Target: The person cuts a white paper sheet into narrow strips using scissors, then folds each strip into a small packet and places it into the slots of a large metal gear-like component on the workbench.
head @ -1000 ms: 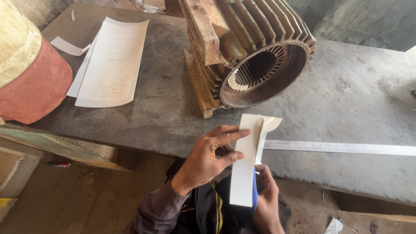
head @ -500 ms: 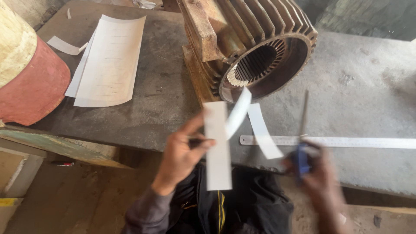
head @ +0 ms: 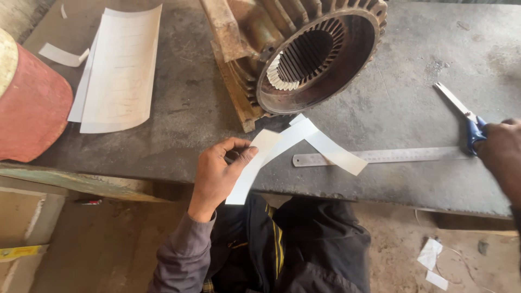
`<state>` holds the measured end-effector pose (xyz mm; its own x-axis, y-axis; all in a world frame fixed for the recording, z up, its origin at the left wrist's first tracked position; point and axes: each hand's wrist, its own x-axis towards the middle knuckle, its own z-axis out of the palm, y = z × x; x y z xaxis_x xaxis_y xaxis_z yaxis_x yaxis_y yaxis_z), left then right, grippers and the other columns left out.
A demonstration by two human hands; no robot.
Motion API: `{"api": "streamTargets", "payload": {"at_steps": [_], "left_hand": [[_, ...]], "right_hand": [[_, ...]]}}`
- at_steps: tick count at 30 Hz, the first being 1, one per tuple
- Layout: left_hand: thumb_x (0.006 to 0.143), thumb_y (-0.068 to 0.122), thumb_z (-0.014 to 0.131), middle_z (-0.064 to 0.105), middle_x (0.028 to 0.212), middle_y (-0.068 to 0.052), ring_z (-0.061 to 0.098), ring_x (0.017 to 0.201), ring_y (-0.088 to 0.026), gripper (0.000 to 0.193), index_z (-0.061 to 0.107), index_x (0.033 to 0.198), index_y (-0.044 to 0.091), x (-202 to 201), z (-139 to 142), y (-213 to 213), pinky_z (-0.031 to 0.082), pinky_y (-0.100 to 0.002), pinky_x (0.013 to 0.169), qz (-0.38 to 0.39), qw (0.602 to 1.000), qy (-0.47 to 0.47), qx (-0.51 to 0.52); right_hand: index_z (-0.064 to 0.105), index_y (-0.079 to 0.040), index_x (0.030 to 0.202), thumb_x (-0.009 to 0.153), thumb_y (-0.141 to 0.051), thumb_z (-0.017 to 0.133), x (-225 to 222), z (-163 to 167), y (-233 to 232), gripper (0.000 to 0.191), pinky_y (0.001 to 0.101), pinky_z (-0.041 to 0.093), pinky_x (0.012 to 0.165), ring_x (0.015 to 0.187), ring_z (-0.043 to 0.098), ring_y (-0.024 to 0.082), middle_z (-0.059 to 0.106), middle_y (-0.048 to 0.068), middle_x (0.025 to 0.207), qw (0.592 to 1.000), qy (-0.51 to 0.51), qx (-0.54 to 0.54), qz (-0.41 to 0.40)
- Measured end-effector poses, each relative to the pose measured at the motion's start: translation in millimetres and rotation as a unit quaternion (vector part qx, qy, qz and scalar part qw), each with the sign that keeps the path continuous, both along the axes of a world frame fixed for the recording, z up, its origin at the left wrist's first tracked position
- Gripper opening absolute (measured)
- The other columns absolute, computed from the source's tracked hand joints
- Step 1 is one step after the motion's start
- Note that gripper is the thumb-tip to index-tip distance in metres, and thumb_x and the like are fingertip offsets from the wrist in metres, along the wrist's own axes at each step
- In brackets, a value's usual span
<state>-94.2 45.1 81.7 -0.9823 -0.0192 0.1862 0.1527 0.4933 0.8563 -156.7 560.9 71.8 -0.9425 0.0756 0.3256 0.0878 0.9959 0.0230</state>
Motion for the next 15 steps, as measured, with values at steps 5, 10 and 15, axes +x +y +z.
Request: {"api": "streamTargets", "payload": {"at_steps": [5,10,15], "left_hand": [[0.089,0.034,0.08,0.077,0.098,-0.001,0.072,0.078,-0.011,0.025,0.079,0.098,0.011,-2,2,5,0.057,-0.025,0.064,-0.034,0.998,-0.034,-0.03],[0.072,0.046,0.081,0.076,0.102,0.003,0.066,0.095,-0.016,0.021,0.071,0.08,0.029,-5,-2,20,0.056,-0.035,0.074,-0.025,0.872,0.355,-0.337],[0.081,0.028,0.083,0.079,0.092,0.003,0.061,0.065,-0.016,0.017,0.081,0.093,0.017,11,5,14,0.048,-0.035,0.06,-0.043,0.983,0.03,-0.176]], "right_hand": [[0.058,-0.021,0.14,0.08,-0.033,0.086,54,24,-103,0.067,0.0412,0.062,0.081,0.095,0.073,0.025,0.071,0.012,0.124,0.961,-0.208,-0.148,0.103],[0.073,-0.006,0.118,0.092,-0.014,0.07,58,10,-196,0.027,0.0366,0.059,0.089,0.104,0.069,0.024,0.075,0.01,0.121,0.928,0.015,-0.13,0.348],[0.076,-0.001,0.108,0.091,-0.002,0.068,58,6,-221,0.019,0.0336,0.058,0.081,0.096,0.07,0.023,0.078,0.01,0.108,0.918,0.07,-0.192,0.34]]}}
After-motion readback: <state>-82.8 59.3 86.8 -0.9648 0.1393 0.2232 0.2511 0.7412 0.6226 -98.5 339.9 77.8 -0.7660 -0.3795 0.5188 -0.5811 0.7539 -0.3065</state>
